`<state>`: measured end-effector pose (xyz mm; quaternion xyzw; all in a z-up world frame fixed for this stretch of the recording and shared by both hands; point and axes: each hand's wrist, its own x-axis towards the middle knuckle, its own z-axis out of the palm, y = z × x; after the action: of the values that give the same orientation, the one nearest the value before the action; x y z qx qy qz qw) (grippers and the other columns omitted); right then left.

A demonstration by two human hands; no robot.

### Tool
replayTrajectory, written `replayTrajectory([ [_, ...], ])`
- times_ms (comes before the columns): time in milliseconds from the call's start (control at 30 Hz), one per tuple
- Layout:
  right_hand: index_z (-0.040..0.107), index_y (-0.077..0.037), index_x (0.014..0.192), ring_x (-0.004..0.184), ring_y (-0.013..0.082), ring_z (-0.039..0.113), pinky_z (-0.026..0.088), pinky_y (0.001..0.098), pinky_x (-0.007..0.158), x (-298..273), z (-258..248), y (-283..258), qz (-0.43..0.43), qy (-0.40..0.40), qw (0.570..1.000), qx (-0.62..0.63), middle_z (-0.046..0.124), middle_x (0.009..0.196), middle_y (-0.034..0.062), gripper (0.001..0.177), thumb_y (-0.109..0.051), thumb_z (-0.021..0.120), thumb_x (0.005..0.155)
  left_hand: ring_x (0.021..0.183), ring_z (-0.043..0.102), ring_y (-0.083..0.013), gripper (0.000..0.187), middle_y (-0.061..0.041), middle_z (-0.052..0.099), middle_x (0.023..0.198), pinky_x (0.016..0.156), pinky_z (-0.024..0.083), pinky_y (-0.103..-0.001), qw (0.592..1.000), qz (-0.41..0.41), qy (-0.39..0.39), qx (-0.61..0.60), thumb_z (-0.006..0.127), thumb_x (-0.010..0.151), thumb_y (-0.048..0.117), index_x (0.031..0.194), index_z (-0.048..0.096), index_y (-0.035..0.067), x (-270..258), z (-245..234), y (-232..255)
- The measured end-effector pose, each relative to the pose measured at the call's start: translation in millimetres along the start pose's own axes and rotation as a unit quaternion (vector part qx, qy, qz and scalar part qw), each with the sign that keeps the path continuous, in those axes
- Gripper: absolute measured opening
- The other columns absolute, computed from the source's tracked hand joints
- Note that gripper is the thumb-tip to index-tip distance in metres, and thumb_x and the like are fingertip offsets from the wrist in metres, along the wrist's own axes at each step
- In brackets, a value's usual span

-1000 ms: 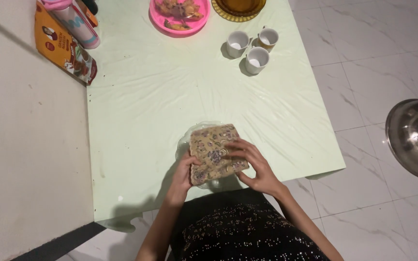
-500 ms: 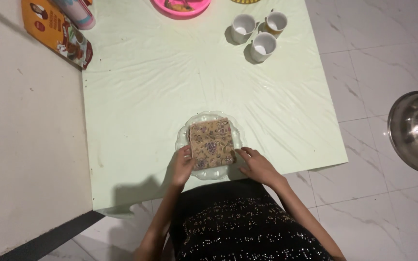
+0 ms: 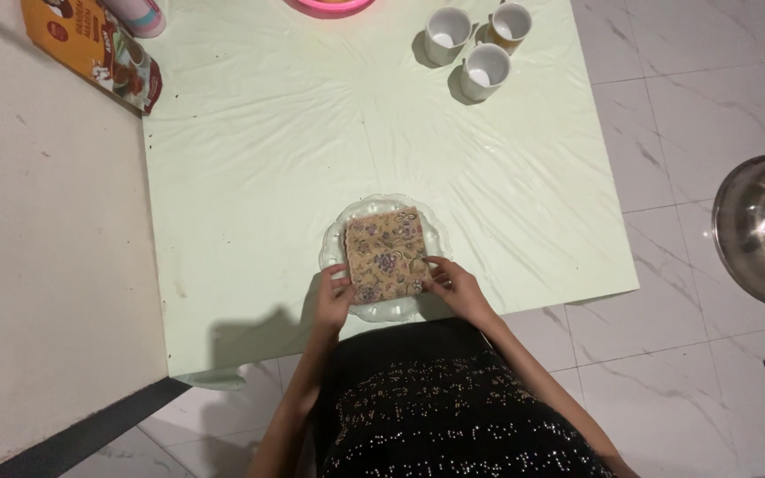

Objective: Wiping a dining table and cleaning several plates with a cloth.

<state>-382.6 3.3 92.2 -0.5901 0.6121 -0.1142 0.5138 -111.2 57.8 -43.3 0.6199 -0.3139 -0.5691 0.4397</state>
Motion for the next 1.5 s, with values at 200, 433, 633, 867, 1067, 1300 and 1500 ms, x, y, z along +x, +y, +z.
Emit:
replayTrajectory([
  [200, 0.051, -0.007, 0.147, 0.097, 0.0175, 0.074, 0.058, 0.0324, 0.090, 17, 12, 40, -0.021, 0.048, 0.995, 0.089, 0.075, 0.105, 0.0087, 0.055, -0.019, 0.067, 0.096, 0.085, 0.066, -0.0195, 0.062, -0.016, 0.073, 0.101, 0.070, 0.054, -0.031, 0.998, -0.022, -0.023, -0.047, 0.067, 0.093, 0.006, 0.149, 0.042, 0.013, 8, -3, -11],
  [433, 0.060, 0.001, 0.141, 0.089, 0.0150, 0.070, 0.057, 0.0305, 0.085, 24, 15, 45, 0.030, 0.020, 0.980, 0.195, 0.076, 0.098, 0.0083, 0.047, -0.016, 0.065, 0.097, 0.087, 0.070, -0.0171, 0.057, -0.015, 0.075, 0.101, 0.069, 0.055, -0.031, 0.997, -0.055, -0.011, -0.051, 0.071, 0.094, 0.013, 0.145, 0.047, 0.005, 4, 3, 8],
  [633, 0.067, 0.001, 0.110, 0.081, 0.0135, 0.064, 0.055, 0.0311, 0.078, 18, 14, 33, 0.029, 0.008, 0.971, 0.239, 0.070, 0.090, 0.0056, 0.025, -0.020, 0.068, 0.097, 0.086, 0.068, -0.0138, 0.040, -0.011, 0.077, 0.106, 0.070, 0.053, -0.028, 0.996, -0.034, -0.048, -0.074, 0.070, 0.098, 0.017, 0.131, 0.061, -0.003, 8, 0, -6],
  [867, 0.054, -0.006, 0.101, 0.082, 0.0130, 0.063, 0.054, 0.0312, 0.080, 17, 15, 31, 0.023, -0.020, 0.957, 0.290, 0.066, 0.088, 0.0036, 0.021, -0.024, 0.064, 0.099, 0.086, 0.065, -0.0143, 0.037, -0.010, 0.074, 0.104, 0.070, 0.052, -0.028, 0.996, -0.068, -0.023, -0.046, 0.071, 0.095, 0.017, 0.127, 0.059, 0.005, 1, 1, 12],
  [1067, 0.051, -0.007, 0.102, 0.081, 0.0145, 0.060, 0.053, 0.0328, 0.080, 21, 14, 33, 0.036, -0.026, 0.960, 0.275, 0.064, 0.088, 0.0058, 0.021, -0.025, 0.061, 0.102, 0.091, 0.071, -0.0180, 0.051, -0.012, 0.073, 0.105, 0.076, 0.059, -0.033, 0.991, -0.084, -0.018, -0.102, 0.069, 0.093, 0.017, 0.138, 0.049, 0.003, -8, 6, 41],
  [1300, 0.057, -0.005, 0.128, 0.081, 0.0134, 0.062, 0.053, 0.0314, 0.078, 20, 14, 28, 0.051, -0.013, 0.967, 0.248, 0.066, 0.088, 0.0041, 0.036, -0.028, 0.060, 0.100, 0.088, 0.068, -0.0183, 0.045, -0.012, 0.073, 0.105, 0.075, 0.056, -0.032, 0.982, -0.110, -0.068, -0.140, 0.062, 0.101, 0.023, 0.133, 0.061, -0.009, -10, 7, 54],
  [1500, 0.067, -0.001, 0.125, 0.077, 0.0107, 0.060, 0.051, 0.0286, 0.074, 26, 15, 36, 0.060, -0.004, 0.978, 0.199, 0.068, 0.085, 0.0023, 0.037, -0.029, 0.061, 0.102, 0.088, 0.069, -0.0132, 0.046, -0.007, 0.075, 0.105, 0.078, 0.055, -0.029, 0.979, -0.105, -0.084, -0.151, 0.062, 0.100, 0.023, 0.135, 0.060, -0.007, -11, 9, 61],
])
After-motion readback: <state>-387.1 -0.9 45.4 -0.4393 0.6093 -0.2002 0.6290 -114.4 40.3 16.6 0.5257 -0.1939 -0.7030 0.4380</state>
